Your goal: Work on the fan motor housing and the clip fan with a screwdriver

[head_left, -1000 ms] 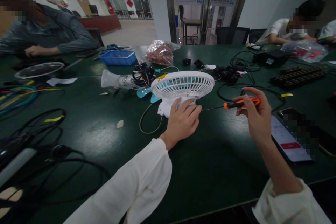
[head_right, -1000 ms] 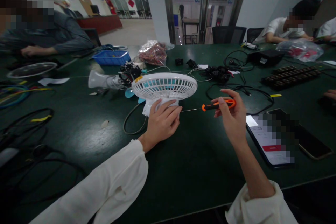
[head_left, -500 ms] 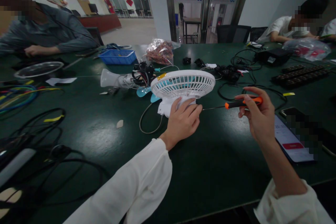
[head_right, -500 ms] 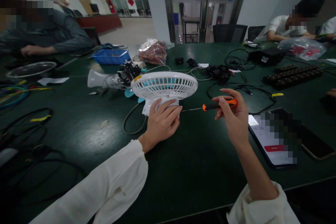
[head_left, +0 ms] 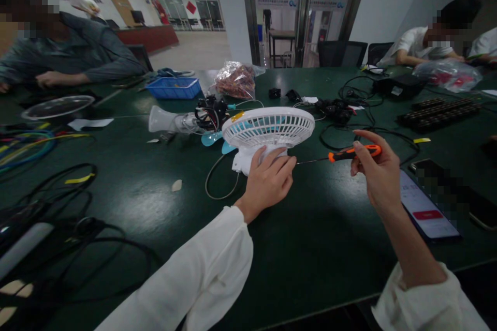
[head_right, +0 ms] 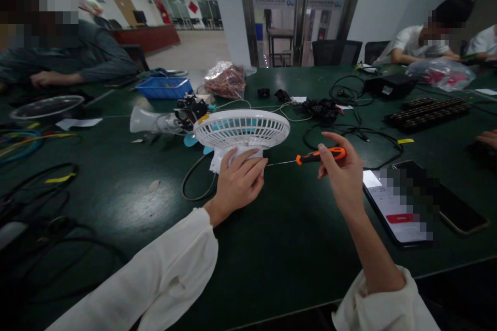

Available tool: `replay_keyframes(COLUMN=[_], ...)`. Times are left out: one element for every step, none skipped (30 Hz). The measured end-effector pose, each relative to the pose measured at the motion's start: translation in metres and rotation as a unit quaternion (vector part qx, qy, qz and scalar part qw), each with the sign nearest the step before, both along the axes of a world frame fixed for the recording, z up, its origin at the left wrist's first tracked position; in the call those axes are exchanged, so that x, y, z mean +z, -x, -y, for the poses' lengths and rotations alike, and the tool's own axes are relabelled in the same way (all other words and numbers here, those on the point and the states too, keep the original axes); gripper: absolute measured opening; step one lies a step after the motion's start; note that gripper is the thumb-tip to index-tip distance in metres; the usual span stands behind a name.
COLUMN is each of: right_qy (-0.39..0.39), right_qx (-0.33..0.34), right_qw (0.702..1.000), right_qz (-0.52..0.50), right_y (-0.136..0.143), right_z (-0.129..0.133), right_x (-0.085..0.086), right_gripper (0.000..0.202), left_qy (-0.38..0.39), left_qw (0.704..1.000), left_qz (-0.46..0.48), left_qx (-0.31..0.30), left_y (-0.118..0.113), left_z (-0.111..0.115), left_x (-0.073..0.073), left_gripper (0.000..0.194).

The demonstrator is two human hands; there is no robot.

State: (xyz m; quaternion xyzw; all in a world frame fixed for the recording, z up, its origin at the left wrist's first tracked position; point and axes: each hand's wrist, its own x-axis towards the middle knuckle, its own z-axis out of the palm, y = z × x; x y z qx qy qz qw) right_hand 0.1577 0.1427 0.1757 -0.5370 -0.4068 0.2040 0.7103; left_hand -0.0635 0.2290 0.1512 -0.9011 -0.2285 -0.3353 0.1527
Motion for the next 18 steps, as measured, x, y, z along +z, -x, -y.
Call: replay_keyframes(right_qy=[-0.002, -0.005, -0.011, -0.019, -0.028, -0.035, -0.041, -0.045, -0.046, -0.044, -0.040, -0.034, -0.027, -0.019, -0.011, -0.005, -0.001, 0.000], right_qx=[-0.013, -0.018, -0.014, -0.004, 0.010, 0.026, 0.041, 0.052, 0.059, 0.061, 0.061, 0.059, 0.055, 0.047, 0.038, 0.029, 0.024, 0.024], right_qw=[1.000, 1.000, 1.000, 1.000, 1.000, 0.999, 0.998, 0.998, 0.997, 0.997, 0.997, 0.997, 0.997, 0.998, 0.998, 0.998, 0.999, 0.998], right_qz=[0.011, 0.018, 0.019, 0.016, 0.009, 0.000, -0.007, -0.012, -0.017, -0.021, -0.026, -0.032, -0.038, -0.042, -0.045, -0.047, -0.049, -0.052], right_y=[0.0002, 0.0005, 0.0008, 0.0011, 0.0013, 0.0013, 0.0011, 0.0008, 0.0005, 0.0001, -0.0001, -0.0003, -0.0003, -0.0002, -0.0001, 0.0000, 0.0000, -0.0001], right_z=[-0.0003, -0.0004, -0.0002, 0.0000, 0.0004, 0.0007, 0.0010, 0.0011, 0.0011, 0.0009, 0.0006, 0.0002, -0.0003, -0.0008, -0.0012, -0.0017, -0.0020, -0.0021], right_x=[-0.0007, -0.0012, -0.0017, -0.0020, -0.0022, -0.0024, -0.0025, -0.0025, -0.0025, -0.0025, -0.0024, -0.0022, -0.0021, -0.0020, -0.0020, -0.0020, -0.0021, -0.0024], right_gripper=[0.031, 0.030, 0.029, 0.029, 0.029, 0.030, 0.032, 0.034, 0.036, 0.037, 0.037, 0.036, 0.034, 0.032, 0.031, 0.030, 0.029, 0.029], left_qy=[0.000, 0.000, 0.000, 0.001, 0.001, 0.002, 0.002, 0.002, 0.002, 0.001, 0.001, 0.000, 0.000, -0.001, -0.001, -0.002, -0.001, -0.001], left_qw=[1.000, 1.000, 1.000, 1.000, 1.000, 1.000, 1.000, 1.000, 1.000, 1.000, 1.000, 1.000, 1.000, 1.000, 1.000, 1.000, 1.000, 1.000], left_qz=[-0.001, -0.001, -0.001, 0.000, 0.001, 0.002, 0.003, 0.004, 0.005, 0.006, 0.005, 0.003, 0.001, -0.001, -0.002, -0.001, -0.001, 0.000], left_qx=[0.001, 0.001, 0.001, 0.001, 0.000, -0.001, -0.001, -0.001, -0.001, 0.000, 0.000, 0.001, 0.001, 0.001, 0.000, 0.000, -0.001, -0.003], left_y=[0.0000, 0.0001, 0.0001, 0.0001, 0.0000, -0.0001, -0.0002, -0.0003, -0.0004, -0.0004, -0.0004, -0.0004, -0.0003, -0.0002, -0.0001, 0.0000, 0.0001, 0.0001], left_z=[0.0001, 0.0003, 0.0004, 0.0005, 0.0006, 0.0006, 0.0006, 0.0005, 0.0004, 0.0003, 0.0003, 0.0002, 0.0001, 0.0001, 0.0001, 0.0003, 0.0004, 0.0006], left_x=[0.0002, 0.0004, 0.0005, 0.0007, 0.0007, 0.0007, 0.0006, 0.0004, 0.0003, 0.0001, -0.0001, -0.0002, -0.0003, -0.0002, -0.0001, 0.0001, 0.0003, 0.0006], left_gripper=[0.030, 0.030, 0.030, 0.030, 0.030, 0.030, 0.030, 0.030, 0.030, 0.030, 0.030, 0.030, 0.029, 0.029, 0.029, 0.029, 0.029, 0.030])
